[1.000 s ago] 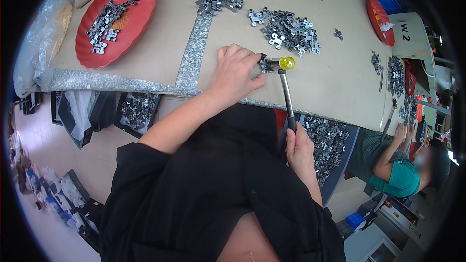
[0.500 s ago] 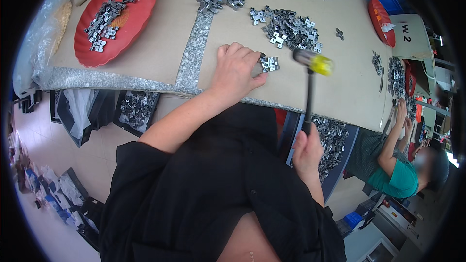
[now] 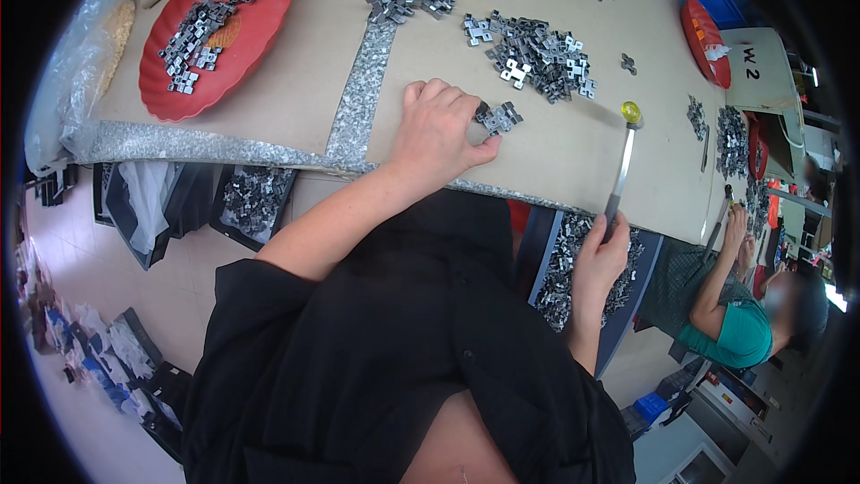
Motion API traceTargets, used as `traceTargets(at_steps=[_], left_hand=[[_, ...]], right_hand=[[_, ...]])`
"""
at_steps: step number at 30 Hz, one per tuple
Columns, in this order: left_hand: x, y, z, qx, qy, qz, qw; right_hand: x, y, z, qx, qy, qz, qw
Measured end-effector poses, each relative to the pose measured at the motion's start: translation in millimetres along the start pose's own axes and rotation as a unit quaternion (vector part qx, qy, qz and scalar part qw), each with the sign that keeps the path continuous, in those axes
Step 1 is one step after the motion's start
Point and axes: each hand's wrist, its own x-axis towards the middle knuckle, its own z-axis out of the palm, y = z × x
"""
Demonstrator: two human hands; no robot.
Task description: The recorder uses a small hammer and hands to join small metal bracket components at a workbench.
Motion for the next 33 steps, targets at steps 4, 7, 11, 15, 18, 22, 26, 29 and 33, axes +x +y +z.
traceTargets(at_steps=[4, 7, 11, 15, 18, 22, 26, 29, 33], left_hand=[[1.4, 2.4, -3.1, 0.000, -0.018, -0.013, 1.000], [-0.3, 5.6, -3.4, -0.017, -0.024, -0.027, 0.999], [0.3, 15.9, -2.9, -0.083, -0.013, -0.012, 0.996], [-1.7, 22.5, -8.3, -0.090, -0.017, 0.007, 0.996], [-1.7, 22.2, -10.9, -0.122, -0.019, -0.003, 0.992], [-2.5, 19.5, -11.5, -0.161, -0.024, -0.011, 0.987], [-4.2, 22.1, -14.8, -0.158, -0.027, -0.032, 0.987], [-4.8, 15.3, -24.4, -0.147, -0.019, -0.005, 0.989], [8.6, -33.7, -87.9, 0.117, 0.227, -0.048, 0.966]], right_hand=[[20.1, 6.1, 3.2, -0.148, -0.006, 0.022, 0.989], [31.6, -4.7, 0.9, -0.223, 0.031, -0.074, 0.972], [36.2, -27.7, 22.0, 0.168, -0.016, -0.079, 0.982], [32.8, -65.8, 41.9, 0.553, -0.300, 0.170, 0.758], [34.5, -70.1, 41.0, 0.620, -0.339, 0.242, 0.665], [33.8, -75.2, 40.3, 0.630, -0.347, 0.289, 0.632], [33.5, -76.4, 41.0, 0.636, -0.353, 0.292, 0.621], [33.7, -77.5, 40.4, 0.632, -0.373, 0.279, 0.620], [35.2, -65.2, 41.4, 0.604, -0.328, 0.236, 0.686]])
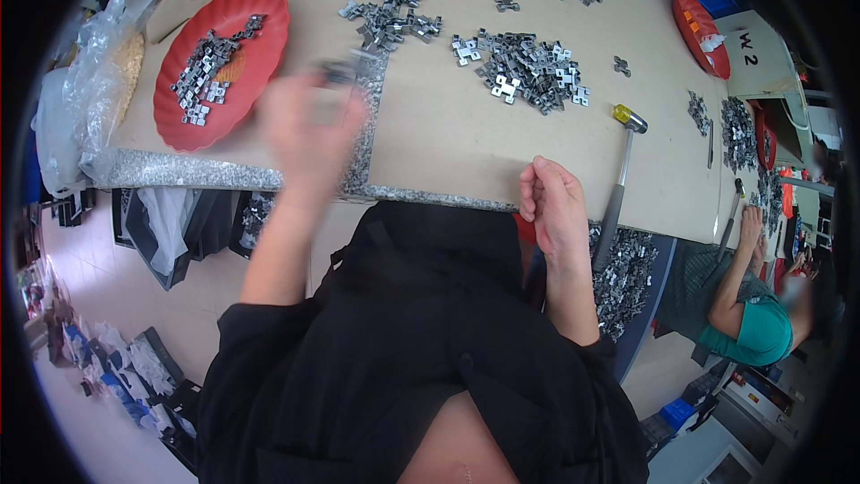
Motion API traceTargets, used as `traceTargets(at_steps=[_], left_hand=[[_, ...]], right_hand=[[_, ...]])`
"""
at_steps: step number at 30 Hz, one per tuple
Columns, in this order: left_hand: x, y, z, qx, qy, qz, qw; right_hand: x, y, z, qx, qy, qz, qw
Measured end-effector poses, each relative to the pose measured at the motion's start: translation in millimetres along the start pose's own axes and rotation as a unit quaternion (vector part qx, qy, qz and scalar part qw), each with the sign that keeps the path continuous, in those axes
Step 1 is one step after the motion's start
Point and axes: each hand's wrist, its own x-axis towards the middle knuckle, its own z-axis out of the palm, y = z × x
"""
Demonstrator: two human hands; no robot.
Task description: The recorder uses a small hammer and hands to join small metal bracket components at a workbench.
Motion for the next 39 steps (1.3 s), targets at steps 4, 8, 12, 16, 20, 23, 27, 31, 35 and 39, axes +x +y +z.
traceTargets(at_steps=[4, 8, 12, 16, 20, 23, 27, 31, 35, 39], left_hand=[[28.0, -47.0, -22.7, 0.210, 0.047, 0.019, 0.976], [2.9, -11.2, 28.4, 0.005, -0.131, 0.049, 0.990], [16.0, 17.6, 91.4, -0.073, -0.201, 0.099, 0.972], [29.3, 18.5, 111.4, -0.060, -0.307, 0.084, 0.946], [18.9, 12.7, 106.7, -0.068, -0.322, 0.093, 0.940], [6.6, 14.6, 95.2, -0.107, -0.303, 0.119, 0.939], [4.6, 17.6, 92.7, -0.121, -0.296, 0.101, 0.942], [1.6, 16.3, 86.0, -0.193, -0.323, 0.084, 0.923], [8.3, -3.8, 81.7, -0.135, -0.186, 0.136, 0.964], [36.4, -22.7, 62.7, 0.082, -0.097, 0.104, 0.986]], right_hand=[[2.5, 4.2, -5.7, -0.015, -0.013, -0.020, 1.000], [3.4, 5.0, 1.1, -0.056, -0.018, -0.012, 0.998], [2.2, 6.8, -0.6, -0.088, -0.006, -0.014, 0.996], [0.3, 7.9, -2.7, -0.063, -0.007, -0.013, 0.998], [2.4, 5.6, -2.3, -0.066, -0.009, -0.006, 0.998], [9.4, 3.5, 0.3, -0.113, -0.019, -0.010, 0.993], [33.1, -4.5, 19.3, -0.313, 0.029, -0.201, 0.928], [54.8, -19.9, 48.7, -0.497, 0.062, -0.367, 0.784], [77.3, -10.1, 43.8, -0.580, 0.043, -0.371, 0.724], [69.3, -10.1, 34.0, -0.579, 0.076, -0.345, 0.735]])
